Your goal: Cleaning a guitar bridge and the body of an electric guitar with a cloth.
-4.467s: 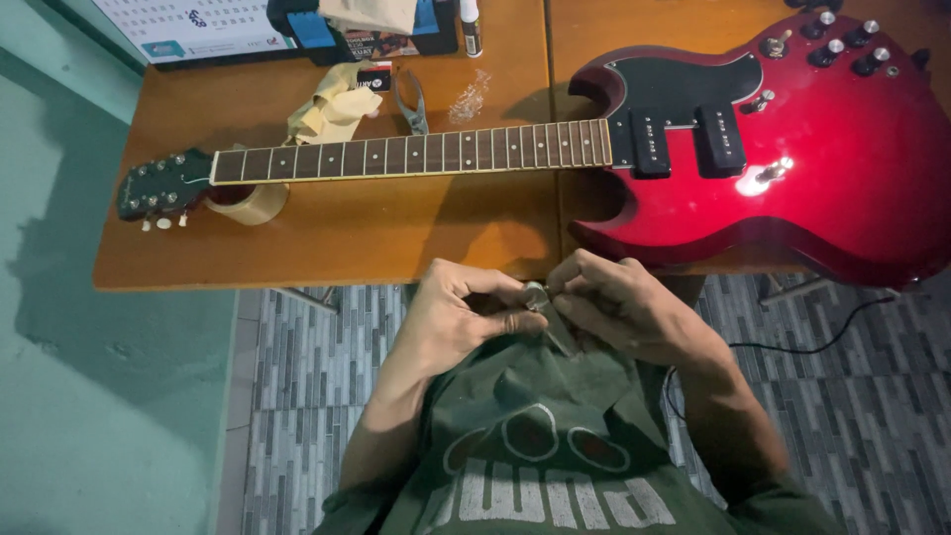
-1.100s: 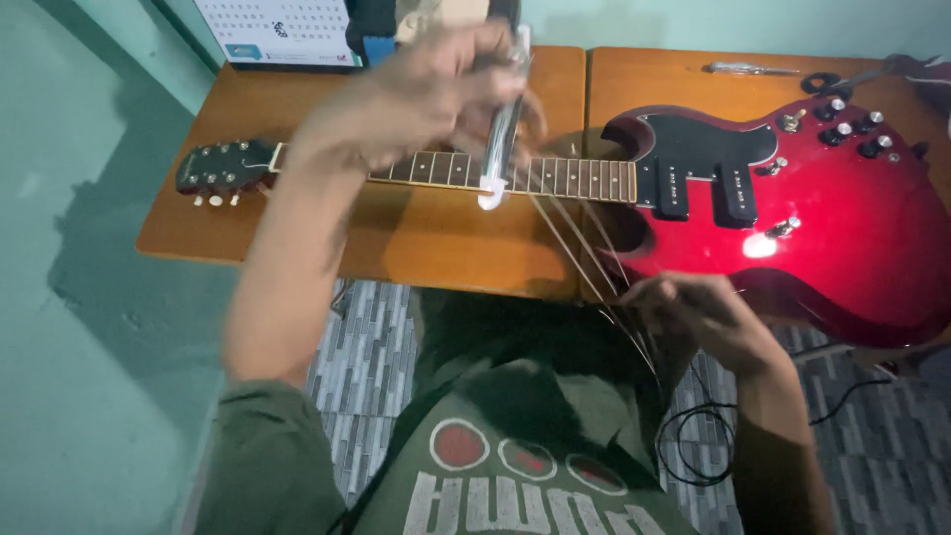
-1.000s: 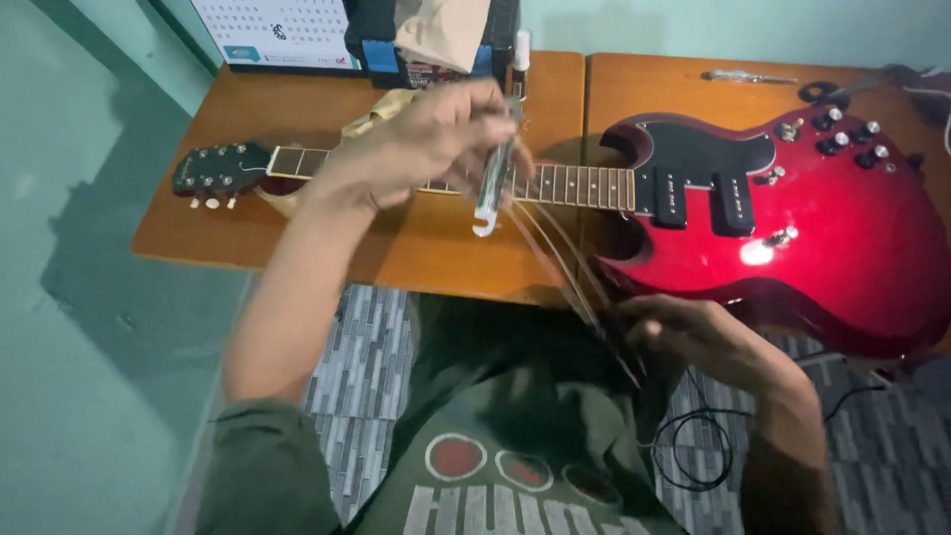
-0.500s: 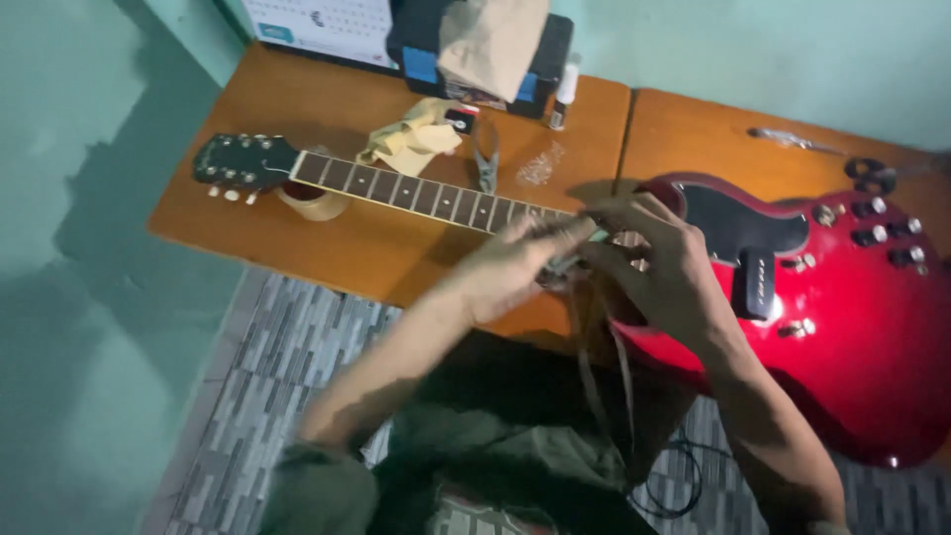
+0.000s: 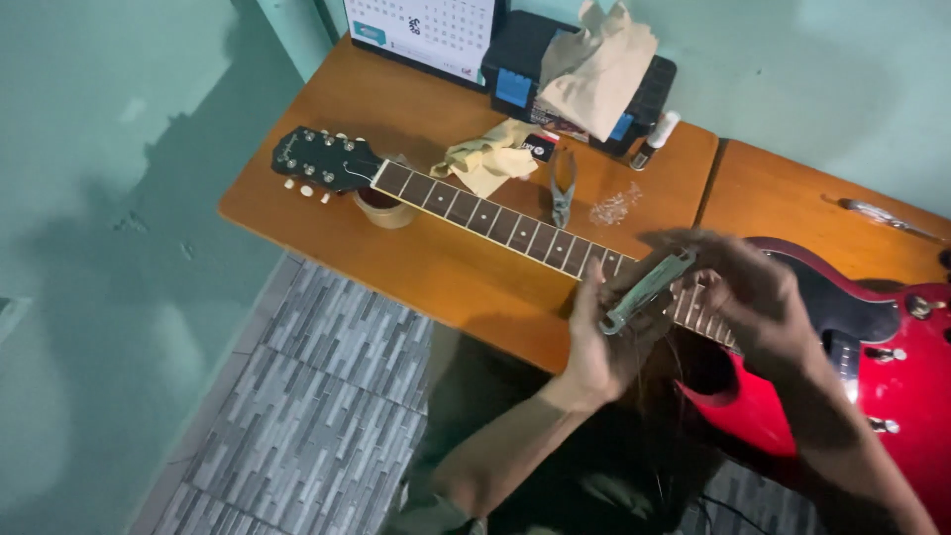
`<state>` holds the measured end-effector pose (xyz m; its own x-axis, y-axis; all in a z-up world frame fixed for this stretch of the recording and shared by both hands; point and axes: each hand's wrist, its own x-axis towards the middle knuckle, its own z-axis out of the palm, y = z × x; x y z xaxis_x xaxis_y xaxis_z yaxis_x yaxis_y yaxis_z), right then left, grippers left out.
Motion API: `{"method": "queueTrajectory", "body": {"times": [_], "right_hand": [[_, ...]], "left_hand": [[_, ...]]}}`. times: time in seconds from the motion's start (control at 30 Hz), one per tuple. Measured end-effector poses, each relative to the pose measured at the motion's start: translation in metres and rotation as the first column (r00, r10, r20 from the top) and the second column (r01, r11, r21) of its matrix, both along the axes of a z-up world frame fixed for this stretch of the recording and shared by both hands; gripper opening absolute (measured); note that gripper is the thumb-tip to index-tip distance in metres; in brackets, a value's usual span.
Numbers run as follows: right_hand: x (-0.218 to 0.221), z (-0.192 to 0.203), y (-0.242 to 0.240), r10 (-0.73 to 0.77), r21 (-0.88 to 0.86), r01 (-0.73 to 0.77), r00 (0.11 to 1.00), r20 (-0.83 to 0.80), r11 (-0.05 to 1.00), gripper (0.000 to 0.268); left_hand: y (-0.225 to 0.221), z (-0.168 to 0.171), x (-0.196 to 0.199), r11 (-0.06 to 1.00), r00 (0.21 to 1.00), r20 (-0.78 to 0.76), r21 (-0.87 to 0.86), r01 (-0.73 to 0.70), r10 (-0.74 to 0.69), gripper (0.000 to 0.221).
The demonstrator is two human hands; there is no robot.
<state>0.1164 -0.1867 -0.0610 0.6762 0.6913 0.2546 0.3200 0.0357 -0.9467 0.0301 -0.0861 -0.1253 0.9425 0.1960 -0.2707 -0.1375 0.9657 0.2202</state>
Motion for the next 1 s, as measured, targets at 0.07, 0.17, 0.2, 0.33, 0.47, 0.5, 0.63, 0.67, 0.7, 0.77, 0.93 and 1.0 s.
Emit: {"method": "queueTrajectory", "body": {"times": [0.07,0.17,0.2,0.33,0.47,0.5,0.63,0.67,0.7,0.77,0.93,1.0], "right_hand": [[0.013,0.003,0.031,-0.097,-0.016,0.096,0.980,-0.172,0.995,0.040],[0.056,-0.028,0.083,-0.121,-0.266,0.115,0.993,-0.005,0.957,0.033],[0.076,-0.042,0.102,0.041,-0.479,0.114,0.953,0.302,0.871,0.032],[0.117,-0.106,0.194,0.342,-0.477,0.035,0.650,0.678,0.878,0.034],[0.133,-0.158,0.251,0.473,-0.583,0.365,0.350,0.809,0.726,0.033],[0.140,-0.170,0.262,0.488,-0.565,0.412,0.286,0.825,0.715,0.018],[0.146,-0.153,0.236,0.371,-0.621,0.262,0.611,0.699,0.739,0.024],[0.155,-0.151,0.224,0.263,-0.498,0.178,0.674,0.690,0.849,0.027],[0.165,-0.149,0.212,0.161,-0.348,0.107,0.737,0.656,0.931,0.033],[0.137,-0.085,0.168,0.042,-0.342,0.084,0.937,0.346,0.936,0.021],[0.033,0.007,0.017,-0.358,-0.299,0.345,0.934,0.012,0.890,0.032],[-0.019,0.007,-0.045,-0.560,-0.156,0.689,0.681,0.471,0.707,0.046]], "left_hand": [[0.004,-0.016,-0.003,0.996,0.996,0.087,-0.086,-0.011,0.018,0.074],[0.012,-0.014,-0.015,0.986,0.984,0.177,-0.166,0.005,0.025,0.084],[0.017,-0.008,-0.018,0.988,0.982,0.190,-0.154,0.021,0.008,0.089],[0.027,-0.034,-0.022,0.951,0.978,0.206,-0.305,0.056,0.008,0.097],[0.040,-0.007,-0.039,0.965,0.994,0.109,-0.263,0.005,0.024,0.094],[0.042,-0.002,-0.042,0.971,0.980,0.193,-0.240,0.001,0.046,0.097],[0.039,-0.044,-0.039,0.986,0.997,0.050,-0.158,-0.050,0.058,0.094],[0.038,-0.042,-0.037,0.970,0.996,0.020,-0.230,-0.081,0.088,0.092],[0.035,-0.039,-0.036,0.948,0.993,-0.013,-0.298,-0.114,0.115,0.089],[0.035,-0.024,-0.042,0.952,0.996,0.000,-0.295,-0.086,0.090,0.083],[0.003,-0.014,-0.048,0.961,0.994,-0.064,-0.257,-0.105,0.092,0.076],[-0.016,-0.010,-0.055,0.993,0.869,0.490,-0.119,-0.014,0.070,0.082]]}}
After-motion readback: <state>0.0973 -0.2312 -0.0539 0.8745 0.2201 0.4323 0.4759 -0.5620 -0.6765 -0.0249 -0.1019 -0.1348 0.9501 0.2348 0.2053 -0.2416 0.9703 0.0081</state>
